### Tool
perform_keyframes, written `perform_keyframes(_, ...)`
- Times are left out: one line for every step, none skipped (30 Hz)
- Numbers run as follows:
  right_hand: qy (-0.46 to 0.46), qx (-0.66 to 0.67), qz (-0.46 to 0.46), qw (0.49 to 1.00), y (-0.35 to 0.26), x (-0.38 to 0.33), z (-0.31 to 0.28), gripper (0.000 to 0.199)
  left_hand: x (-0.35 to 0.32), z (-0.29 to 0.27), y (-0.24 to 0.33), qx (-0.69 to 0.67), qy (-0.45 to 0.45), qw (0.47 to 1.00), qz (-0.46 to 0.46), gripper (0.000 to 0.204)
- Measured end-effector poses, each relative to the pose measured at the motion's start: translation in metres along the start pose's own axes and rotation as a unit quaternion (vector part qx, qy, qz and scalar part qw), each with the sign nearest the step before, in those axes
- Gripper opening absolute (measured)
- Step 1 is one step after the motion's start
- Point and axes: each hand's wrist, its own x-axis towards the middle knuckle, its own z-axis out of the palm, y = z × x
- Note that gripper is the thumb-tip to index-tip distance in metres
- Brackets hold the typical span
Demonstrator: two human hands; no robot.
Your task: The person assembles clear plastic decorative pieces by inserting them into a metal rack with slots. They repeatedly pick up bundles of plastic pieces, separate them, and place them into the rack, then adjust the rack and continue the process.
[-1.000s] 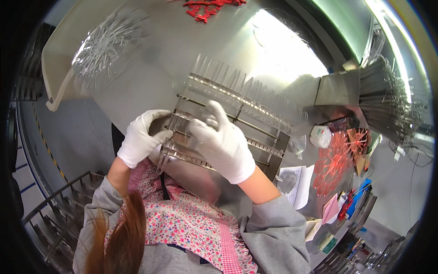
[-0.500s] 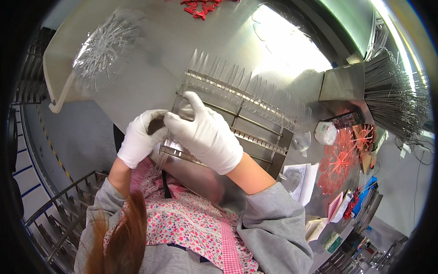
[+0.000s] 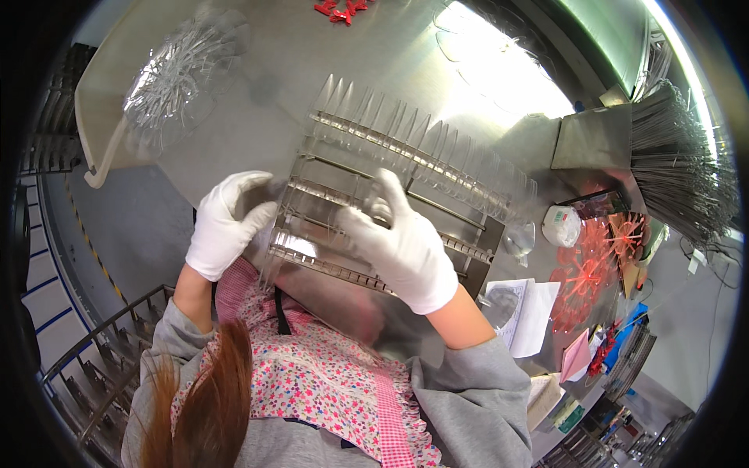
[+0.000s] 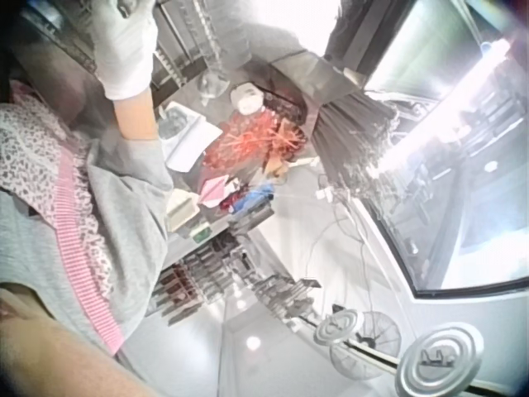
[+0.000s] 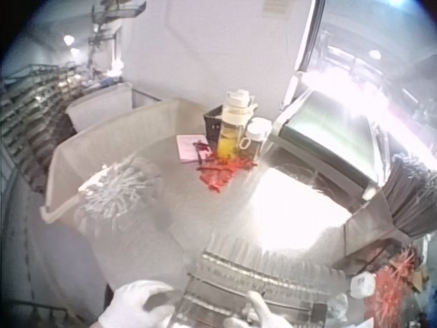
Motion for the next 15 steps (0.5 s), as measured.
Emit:
perform_keyframes(-0.004,0.012,0.017,1.0,0.001,-0.004,-0.004,0.026,0.001,-0.006,0.001,0.031,0.027,0.999,0.028,0.04)
perform_keyframes(-0.02,0.024,0.029,0.999,0.004,-0.009,-0.009,0.025,0.001,-0.013,0.002,0.029,0.034,0.999,0.027,0.039)
perform_keyframes(-0.04,0.008,0.063,0.997,0.006,-0.015,-0.016,0.025,0.003,-0.02,0.004,0.026,0.043,0.998,0.025,0.038)
perform_keyframes(-0.043,0.033,0.083,0.995,0.009,-0.02,-0.021,0.029,0.005,-0.027,0.007,0.022,0.043,0.999,0.02,0.037)
perform_keyframes(-0.006,0.03,0.076,0.997,0.012,-0.025,-0.024,0.032,0.007,-0.032,0.01,0.021,0.042,0.999,0.015,0.036)
perform_keyframes(0.07,0.061,0.066,0.993,0.014,-0.028,-0.025,0.034,0.012,-0.036,0.014,0.037,0.046,0.996,0.073,0.037)
perform_keyframes(0.126,0.102,0.036,0.986,0.015,-0.03,-0.022,0.038,0.017,-0.036,0.019,0.052,0.041,0.99,0.126,0.038)
perform_keyframes(0.069,0.045,0.027,0.996,0.016,-0.032,-0.021,0.041,0.023,-0.034,0.025,0.056,0.045,0.982,0.177,0.039)
perform_keyframes(0.028,0.01,0.011,0.999,0.017,-0.031,-0.016,0.044,0.028,-0.029,0.031,0.074,0.025,0.976,0.201,0.042)
perform_keyframes(-0.022,-0.04,-0.008,0.999,0.017,-0.03,-0.016,0.048,0.035,-0.021,0.037,0.084,0.0,0.968,0.237,0.04)
perform_keyframes(-0.01,-0.043,-0.03,0.999,0.016,-0.027,-0.012,0.058,0.039,-0.013,0.043,0.102,-0.021,0.954,0.281,0.04)
perform_keyframes(0.021,-0.012,0.001,1.0,0.014,-0.026,-0.017,0.065,0.044,-0.009,0.046,0.131,-0.045,0.937,0.32,0.039)
perform_keyframes(0.014,0.008,0.046,0.999,0.012,-0.024,-0.02,0.073,0.048,-0.008,0.048,0.129,-0.064,0.934,0.328,0.04)
perform_keyframes(0.0,0.035,0.092,0.995,0.008,-0.022,-0.029,0.081,0.051,-0.01,0.047,0.124,-0.052,0.938,0.318,0.04)
perform_keyframes(0.012,0.1,0.163,0.981,0.004,-0.02,-0.035,0.086,0.052,-0.013,0.045,0.125,-0.046,0.94,0.315,0.041)
